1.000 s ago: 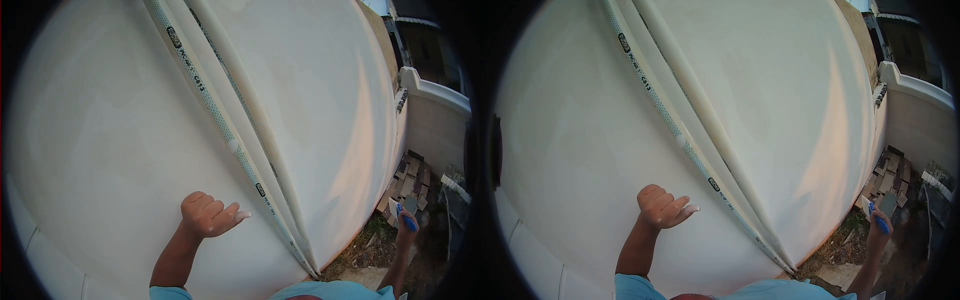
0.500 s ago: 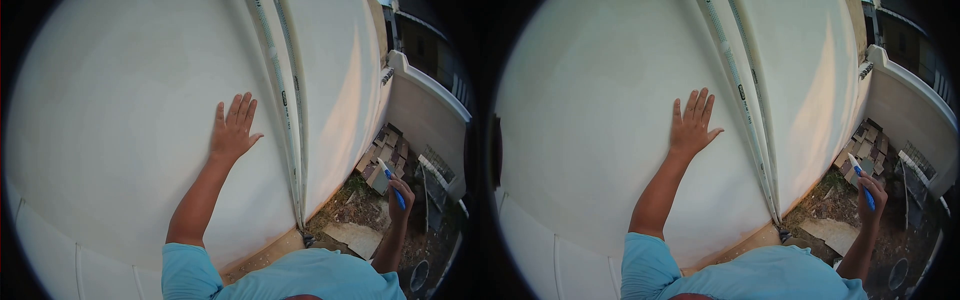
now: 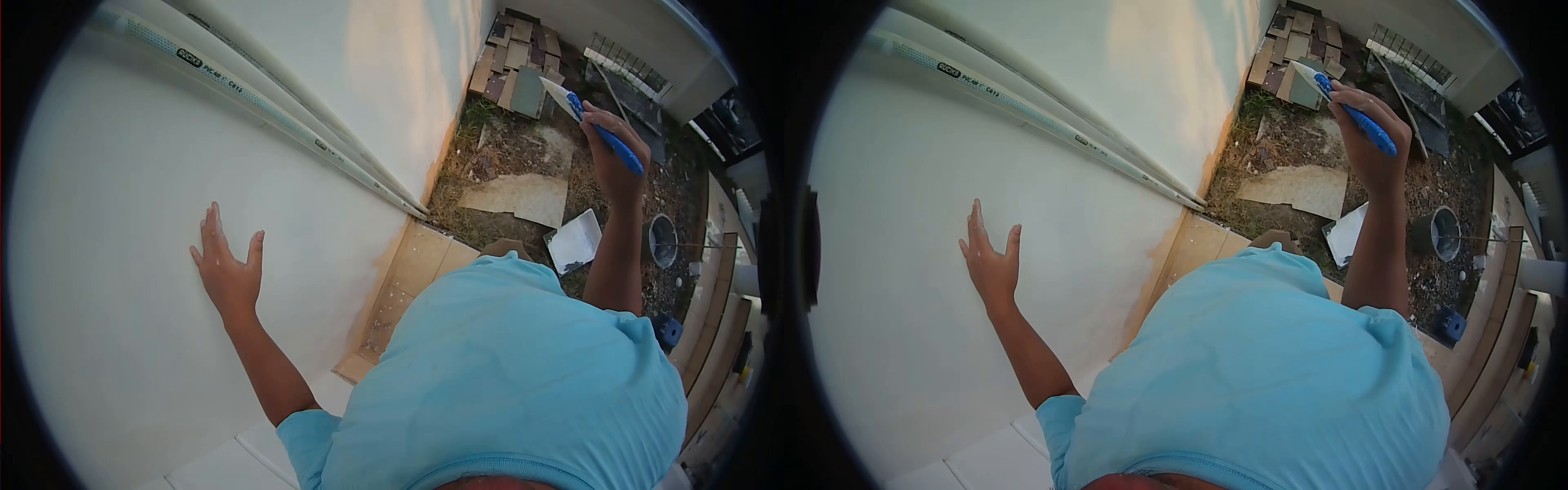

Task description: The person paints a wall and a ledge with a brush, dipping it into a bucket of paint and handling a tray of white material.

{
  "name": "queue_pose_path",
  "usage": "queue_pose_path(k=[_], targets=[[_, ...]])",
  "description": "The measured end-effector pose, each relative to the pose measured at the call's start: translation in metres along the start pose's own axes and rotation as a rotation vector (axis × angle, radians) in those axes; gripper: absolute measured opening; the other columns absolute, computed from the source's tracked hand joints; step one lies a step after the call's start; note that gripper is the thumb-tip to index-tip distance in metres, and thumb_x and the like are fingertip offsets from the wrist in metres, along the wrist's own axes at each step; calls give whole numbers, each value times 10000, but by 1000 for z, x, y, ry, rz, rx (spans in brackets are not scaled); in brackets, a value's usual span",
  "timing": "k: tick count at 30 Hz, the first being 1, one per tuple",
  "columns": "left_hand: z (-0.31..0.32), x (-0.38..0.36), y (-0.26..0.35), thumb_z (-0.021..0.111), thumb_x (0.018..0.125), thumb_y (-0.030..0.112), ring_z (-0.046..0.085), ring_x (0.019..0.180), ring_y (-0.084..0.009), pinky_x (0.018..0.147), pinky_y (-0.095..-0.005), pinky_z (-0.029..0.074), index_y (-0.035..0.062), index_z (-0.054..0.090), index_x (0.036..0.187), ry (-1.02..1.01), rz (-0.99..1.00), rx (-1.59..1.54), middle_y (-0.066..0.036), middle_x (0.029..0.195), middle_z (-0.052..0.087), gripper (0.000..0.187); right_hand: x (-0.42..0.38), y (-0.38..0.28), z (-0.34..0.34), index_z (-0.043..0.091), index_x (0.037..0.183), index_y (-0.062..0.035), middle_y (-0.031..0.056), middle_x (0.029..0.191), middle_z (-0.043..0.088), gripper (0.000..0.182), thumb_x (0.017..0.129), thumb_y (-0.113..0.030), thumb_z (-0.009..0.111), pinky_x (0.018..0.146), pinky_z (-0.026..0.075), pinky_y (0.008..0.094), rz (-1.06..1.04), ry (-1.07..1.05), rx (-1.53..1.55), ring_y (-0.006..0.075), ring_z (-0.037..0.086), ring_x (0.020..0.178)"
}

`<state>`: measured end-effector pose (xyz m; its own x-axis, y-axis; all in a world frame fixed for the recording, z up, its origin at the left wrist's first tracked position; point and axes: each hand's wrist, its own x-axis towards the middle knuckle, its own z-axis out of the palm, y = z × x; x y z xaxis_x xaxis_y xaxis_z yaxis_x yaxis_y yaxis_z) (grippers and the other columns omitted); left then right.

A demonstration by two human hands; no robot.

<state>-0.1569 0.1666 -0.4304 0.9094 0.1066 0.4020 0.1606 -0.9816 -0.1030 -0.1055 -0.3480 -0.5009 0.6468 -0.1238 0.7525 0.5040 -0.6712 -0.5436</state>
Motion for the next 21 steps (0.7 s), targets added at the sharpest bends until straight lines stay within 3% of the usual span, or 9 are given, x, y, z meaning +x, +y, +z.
queue_pose_path(k=[3, 7, 11, 14, 16, 17, 19, 20, 21], targets=[[14, -55, 5, 703, 848, 235, 410, 1362, -280, 1166, -491, 241, 145, 430, 1438, -126, -153, -316, -81, 1435, 493, 657, 16, 11, 3, 721, 945, -30, 122, 997, 728, 154, 799, 13, 737, 819, 565, 311, -14, -53, 30, 206, 704, 945], [70, -151, 7, 607, 914, 124, 499, 1288, -263, 1086, -397, 369, 60, 491, 1388, -61, -741, -764, -143, 1371, 547, 492, 32, 41, -13, 725, 940, -40, 113, 992, 730, 153, 797, 11, 739, 823, 567, 311, -39, -128, -3, 206, 706, 946], [100, -204, 40, 598, 931, 136, 537, 1241, -259, 1060, -388, 395, 37, 515, 1362, -91, -953, -737, -160, 1344, 566, 450, 31, 80, -17, 728, 927, -51, 101, 991, 732, 148, 794, 12, 740, 832, 565, 309, -18, -241, -7, 210, 706, 956], [97, -190, 67, 602, 927, 124, 561, 1205, -258, 1044, -381, 408, 20, 573, 1299, -184, -912, -651, -162, 1293, 603, 388, 35, 99, -8, 729, 923, -53, 101, 994, 732, 146, 792, 11, 741, 825, 566, 308, 35, -359, -50, 211, 707, 957], [92, -159, 74, 613, 919, 119, 581, 1174, -261, 1007, -380, 437, 9, 616, 1240, -258, -678, -466, -158, 1244, 632, 339, 47, 105, 7, 729, 923, -54, 102, 996, 732, 147, 792, 9, 743, 819, 567, 308, 18, -414, -96, 210, 708, 953], [98, -145, 75, 613, 919, 119, 581, 1174, -261, 1007, -380, 437, 9, 616, 1240, -259, -687, -462, -158, 1244, 632, 339, 54, 106, 15, 730, 924, -54, 104, 991, 733, 150, 789, 10, 745, 812, 569, 305, 6, -412, -85, 209, 710, 945], [110, -117, 69, 642, 901, 119, 613, 1111, -264, 969, -385, 463, 5, 653, 1173, -83, -705, -563, -142, 1166, 672, 295, 62, 105, 29, 731, 925, -54, 106, 987, 733, 153, 787, 11, 746, 805, 570, 303, 18, -411, -83, 208, 712, 936], [113, -105, 61, 642, 901, 119, 613, 1111, -264, 969, -385, 463, 5, 653, 1173, -104, -697, -557, -142, 1166, 672, 295, 67, 101, 35, 731, 924, -55, 106, 981, 734, 156, 784, 13, 748, 801, 571, 301, 8, -387, -65, 207, 714, 928], [122, -89, 56, 652, 893, 112, 627, 1072, -263, 948, -381, 475, 8, 666, 1131, -90, -542, -488, -125, 1116, 687, 260, 75, 102, 45, 731, 923, -56, 105, 976, 735, 160, 781, 16, 749, 797, 571, 299, -23, -347, -45, 207, 716, 920]])
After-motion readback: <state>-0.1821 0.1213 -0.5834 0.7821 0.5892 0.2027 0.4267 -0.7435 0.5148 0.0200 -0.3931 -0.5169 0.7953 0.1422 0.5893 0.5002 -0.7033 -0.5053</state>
